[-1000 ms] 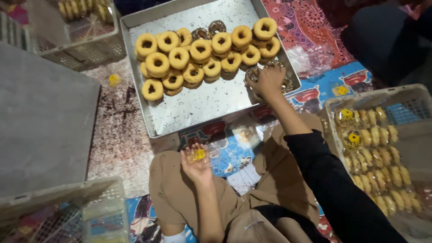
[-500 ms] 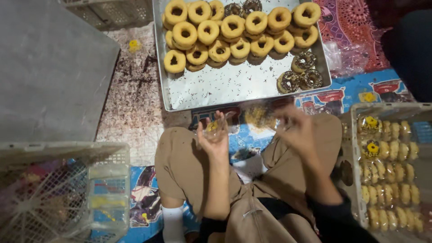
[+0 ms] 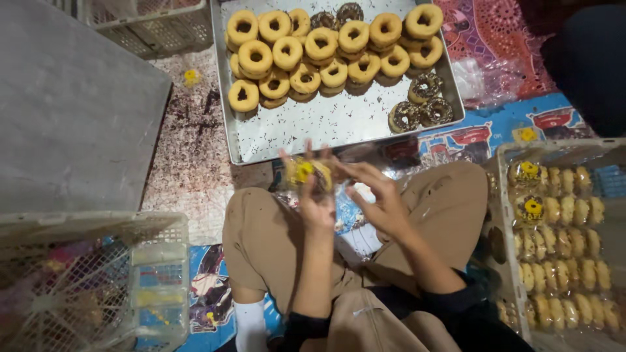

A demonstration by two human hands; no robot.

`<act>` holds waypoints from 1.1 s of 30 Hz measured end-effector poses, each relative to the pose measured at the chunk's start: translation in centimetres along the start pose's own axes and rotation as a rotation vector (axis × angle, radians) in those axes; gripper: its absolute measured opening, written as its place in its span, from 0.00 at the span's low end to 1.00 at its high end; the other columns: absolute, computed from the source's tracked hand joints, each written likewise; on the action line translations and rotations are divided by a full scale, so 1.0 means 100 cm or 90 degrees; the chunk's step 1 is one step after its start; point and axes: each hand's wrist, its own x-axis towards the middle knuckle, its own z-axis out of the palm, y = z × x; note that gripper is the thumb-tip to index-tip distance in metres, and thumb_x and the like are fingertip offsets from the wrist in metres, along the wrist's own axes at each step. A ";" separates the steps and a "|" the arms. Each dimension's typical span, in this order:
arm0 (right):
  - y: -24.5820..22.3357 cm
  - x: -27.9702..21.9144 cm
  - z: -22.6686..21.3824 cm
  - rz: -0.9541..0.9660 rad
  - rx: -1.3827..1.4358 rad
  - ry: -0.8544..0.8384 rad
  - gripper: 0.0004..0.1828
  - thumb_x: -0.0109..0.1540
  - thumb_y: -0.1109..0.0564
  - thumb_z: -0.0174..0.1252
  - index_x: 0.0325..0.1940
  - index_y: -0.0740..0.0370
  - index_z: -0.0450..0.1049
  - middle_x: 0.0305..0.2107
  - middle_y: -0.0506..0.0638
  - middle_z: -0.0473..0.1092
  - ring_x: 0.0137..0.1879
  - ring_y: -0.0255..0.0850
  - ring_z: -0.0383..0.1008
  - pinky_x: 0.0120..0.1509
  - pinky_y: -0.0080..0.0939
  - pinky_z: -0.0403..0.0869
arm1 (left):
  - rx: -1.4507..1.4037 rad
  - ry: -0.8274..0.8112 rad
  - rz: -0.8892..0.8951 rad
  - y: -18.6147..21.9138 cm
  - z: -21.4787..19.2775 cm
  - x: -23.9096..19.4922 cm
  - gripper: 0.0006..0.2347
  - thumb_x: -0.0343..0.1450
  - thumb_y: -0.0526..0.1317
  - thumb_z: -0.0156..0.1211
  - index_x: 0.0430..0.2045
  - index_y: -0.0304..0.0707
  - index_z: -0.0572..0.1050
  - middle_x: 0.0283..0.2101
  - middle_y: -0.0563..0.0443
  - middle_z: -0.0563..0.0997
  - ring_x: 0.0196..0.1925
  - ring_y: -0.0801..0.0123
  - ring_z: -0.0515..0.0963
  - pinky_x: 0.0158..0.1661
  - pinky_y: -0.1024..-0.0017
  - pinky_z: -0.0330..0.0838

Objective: The person sits on the floor and repeatedly picks up donuts from a metal tray, places them into small plastic bags, and arranges the packaged donuts into a plastic crate. The person handles both plain and chocolate-sprinkled donuts.

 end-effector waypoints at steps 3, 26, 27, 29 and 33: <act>0.005 -0.007 -0.005 -0.008 -0.052 0.206 0.09 0.63 0.65 0.64 0.47 0.63 0.78 0.43 0.53 0.77 0.48 0.44 0.80 0.54 0.42 0.79 | 0.071 0.174 -0.035 -0.007 -0.015 -0.020 0.34 0.71 0.33 0.62 0.73 0.56 0.53 0.69 0.36 0.70 0.63 0.53 0.73 0.50 0.65 0.64; -0.032 0.008 -0.073 -0.421 -0.225 -0.104 0.10 0.56 0.55 0.71 0.41 0.55 0.84 0.34 0.42 0.72 0.42 0.40 0.67 0.44 0.43 0.67 | 0.933 -0.409 0.313 0.086 0.145 -0.030 0.08 0.66 0.26 0.70 0.36 0.27 0.78 0.38 0.45 0.83 0.39 0.59 0.84 0.39 0.67 0.79; -0.018 0.003 -0.072 -0.486 -0.274 -0.077 0.10 0.56 0.54 0.71 0.41 0.52 0.84 0.36 0.41 0.73 0.44 0.40 0.67 0.45 0.42 0.66 | 0.949 -0.382 0.303 0.086 0.146 -0.032 0.09 0.66 0.25 0.71 0.36 0.27 0.79 0.38 0.45 0.83 0.38 0.59 0.84 0.38 0.68 0.79; 0.015 -0.015 -0.066 -0.565 -0.447 0.012 0.10 0.57 0.54 0.68 0.43 0.52 0.83 0.38 0.42 0.73 0.47 0.39 0.67 0.49 0.46 0.65 | 0.964 -0.369 0.276 0.088 0.146 -0.037 0.08 0.65 0.25 0.71 0.35 0.27 0.81 0.36 0.46 0.83 0.37 0.60 0.83 0.38 0.68 0.78; 0.097 -0.033 -0.089 -0.389 -0.718 0.015 0.13 0.57 0.55 0.65 0.46 0.52 0.83 0.41 0.48 0.76 0.48 0.42 0.73 0.51 0.47 0.70 | 0.978 -0.387 0.317 0.107 0.131 -0.036 0.03 0.67 0.28 0.68 0.30 0.32 0.80 0.35 0.47 0.82 0.43 0.54 0.81 0.46 0.60 0.75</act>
